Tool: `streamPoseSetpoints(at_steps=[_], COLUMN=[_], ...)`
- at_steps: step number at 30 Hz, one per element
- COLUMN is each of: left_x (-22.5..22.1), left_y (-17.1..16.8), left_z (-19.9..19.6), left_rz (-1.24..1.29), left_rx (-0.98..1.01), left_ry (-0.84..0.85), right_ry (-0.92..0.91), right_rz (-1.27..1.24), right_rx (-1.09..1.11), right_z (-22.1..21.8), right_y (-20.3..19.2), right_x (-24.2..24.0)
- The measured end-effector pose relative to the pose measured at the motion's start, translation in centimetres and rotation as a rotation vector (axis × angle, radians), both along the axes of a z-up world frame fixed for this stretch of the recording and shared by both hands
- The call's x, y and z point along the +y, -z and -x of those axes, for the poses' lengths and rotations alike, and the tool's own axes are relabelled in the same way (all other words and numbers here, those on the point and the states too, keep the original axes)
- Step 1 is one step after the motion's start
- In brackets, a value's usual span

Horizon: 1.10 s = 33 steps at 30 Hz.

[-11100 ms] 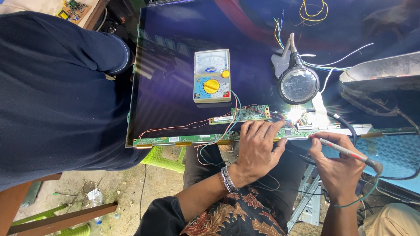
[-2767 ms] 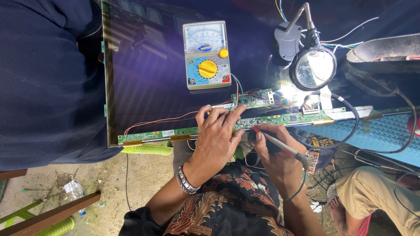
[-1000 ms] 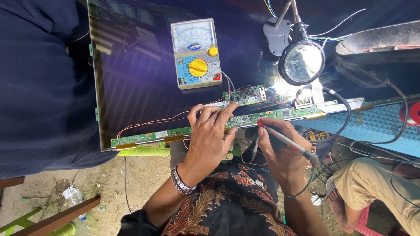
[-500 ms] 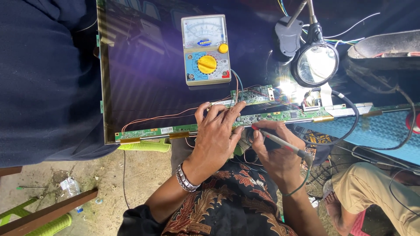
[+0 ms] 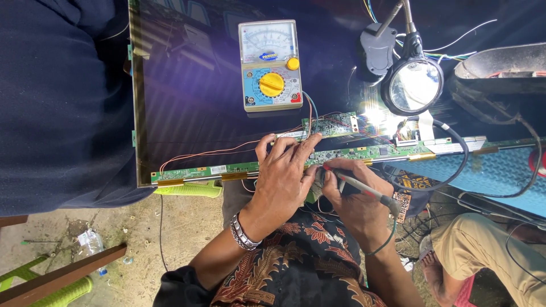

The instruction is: Soldering wire leads to a television circuit board and testing connections with a multimeter

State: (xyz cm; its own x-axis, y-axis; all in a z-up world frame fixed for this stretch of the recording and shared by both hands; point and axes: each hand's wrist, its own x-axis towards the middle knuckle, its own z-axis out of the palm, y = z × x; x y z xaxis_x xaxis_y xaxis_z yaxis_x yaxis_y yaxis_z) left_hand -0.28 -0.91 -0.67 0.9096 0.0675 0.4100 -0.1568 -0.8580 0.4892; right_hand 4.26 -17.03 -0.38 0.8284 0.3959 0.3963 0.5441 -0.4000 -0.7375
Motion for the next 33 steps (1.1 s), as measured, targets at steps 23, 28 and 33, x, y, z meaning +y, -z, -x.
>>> streamPoseSetpoints(at_steps=[23,28,33], left_x=[0.1,0.1,0.2], left_y=[-1.1,-1.4,-1.4], left_z=[0.1,0.1,0.1], left_rz=[-0.139,-0.146,-0.129], left_rx=[0.109,0.089,0.091], left_ry=[-0.034,-0.038,-0.027], right_ry=[0.018,-0.003,-0.004], right_rz=[0.109,0.064,0.027], right_rx=[-0.008,-0.022,-0.036], right_z=[0.1,0.1,0.1], right_y=[0.0,-0.4,-0.5], right_x=[0.0,0.1,0.2])
